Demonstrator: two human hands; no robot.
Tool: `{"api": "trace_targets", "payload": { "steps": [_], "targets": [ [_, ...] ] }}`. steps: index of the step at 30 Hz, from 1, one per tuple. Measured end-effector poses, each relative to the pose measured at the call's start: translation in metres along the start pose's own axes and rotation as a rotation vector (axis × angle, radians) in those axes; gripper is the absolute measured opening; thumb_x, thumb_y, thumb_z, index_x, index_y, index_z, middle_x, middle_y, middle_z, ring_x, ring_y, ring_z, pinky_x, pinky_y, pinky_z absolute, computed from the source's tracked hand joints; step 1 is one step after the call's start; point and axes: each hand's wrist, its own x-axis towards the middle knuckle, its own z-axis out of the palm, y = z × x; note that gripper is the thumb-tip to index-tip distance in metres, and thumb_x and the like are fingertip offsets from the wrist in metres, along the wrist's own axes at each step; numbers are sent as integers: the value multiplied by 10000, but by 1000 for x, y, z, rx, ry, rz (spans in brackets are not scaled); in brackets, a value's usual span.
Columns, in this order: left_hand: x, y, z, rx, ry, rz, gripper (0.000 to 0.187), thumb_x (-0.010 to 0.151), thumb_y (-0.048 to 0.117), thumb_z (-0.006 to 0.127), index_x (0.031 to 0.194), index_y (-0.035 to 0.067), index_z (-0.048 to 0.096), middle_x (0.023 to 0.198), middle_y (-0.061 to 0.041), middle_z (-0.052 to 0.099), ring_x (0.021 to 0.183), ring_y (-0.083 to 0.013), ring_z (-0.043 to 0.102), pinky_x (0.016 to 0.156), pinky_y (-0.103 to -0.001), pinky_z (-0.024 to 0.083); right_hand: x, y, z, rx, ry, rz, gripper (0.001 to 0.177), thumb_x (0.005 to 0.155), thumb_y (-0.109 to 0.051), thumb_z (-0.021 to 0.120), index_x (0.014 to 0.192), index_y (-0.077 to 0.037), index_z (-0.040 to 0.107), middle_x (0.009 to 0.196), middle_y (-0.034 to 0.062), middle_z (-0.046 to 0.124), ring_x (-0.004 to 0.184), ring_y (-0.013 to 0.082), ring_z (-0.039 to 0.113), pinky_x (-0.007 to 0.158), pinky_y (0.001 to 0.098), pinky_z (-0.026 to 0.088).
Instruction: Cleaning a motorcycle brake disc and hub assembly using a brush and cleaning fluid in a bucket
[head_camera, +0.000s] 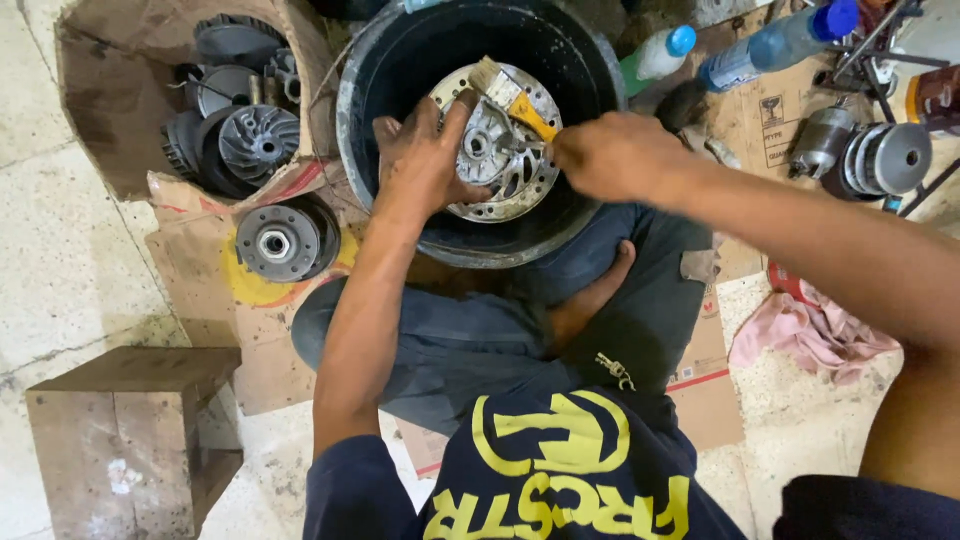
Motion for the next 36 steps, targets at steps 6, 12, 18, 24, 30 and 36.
{"api": "trace_targets", "payload": {
  "steps": [6, 12, 18, 24, 30, 36],
  "targets": [
    [5, -11, 22, -89, 75, -6, 1180, 575, 582, 917, 1481, 243, 240, 1380, -246, 397, 1213, -478, 463, 924, -687, 315, 27, 54, 13, 359, 8, -68, 405, 1002, -349, 355, 1236, -178, 638, 1111, 52, 670, 831, 202, 571, 753, 341, 417],
    [1, 12, -43, -447, -334, -197, 1081, 653, 345, 925, 1468, 195, 231, 1551, -266, 106, 1358, -485, 278, 1049, -660, 284, 30, 57, 67, -730, 843, -380, 319, 1061, -480, 435, 1046, -220, 619, 496, -110, 472, 296, 123, 470, 267, 325, 421],
    [6, -6, 8, -91, 94, 93, 1053, 543, 571, 885, 1345, 138, 358, 1169, -197, 500, 1016, -424, 532, 825, -616, 357, 35, 41, 71, -1073, 1112, -419, 141, 972, -268, 567, 1009, -157, 646, 715, -35, 581, 516, 105, 531, 439, 257, 385],
    [0, -1, 10, -53, 114, 16, 1106, 597, 622, 904, 1420, 162, 325, 1337, -262, 482, 1142, -417, 567, 926, -694, 338, 32, 26, 41, -272, 276, -189, 431, 1107, -395, 339, 923, -89, 581, 489, 74, 552, 390, 262, 542, 371, 384, 421],
    [-5, 7, 10, 42, 292, 5, 1074, 574, 651, 889, 1352, 145, 349, 1181, -193, 579, 968, -357, 628, 808, -600, 418, 42, 44, 74, -523, 562, -266, 392, 1043, -383, 384, 1233, -83, 551, 548, 10, 568, 329, 212, 541, 276, 379, 478],
    [-3, -3, 16, -135, 341, -74, 1199, 596, 572, 1013, 1433, 136, 273, 1318, -217, 443, 866, -319, 661, 914, -595, 425, 61, 45, 71, -466, 849, -395, 284, 1057, -357, 482, 1066, -130, 652, 491, -35, 513, 308, 186, 462, 255, 337, 322]
  ]
}}
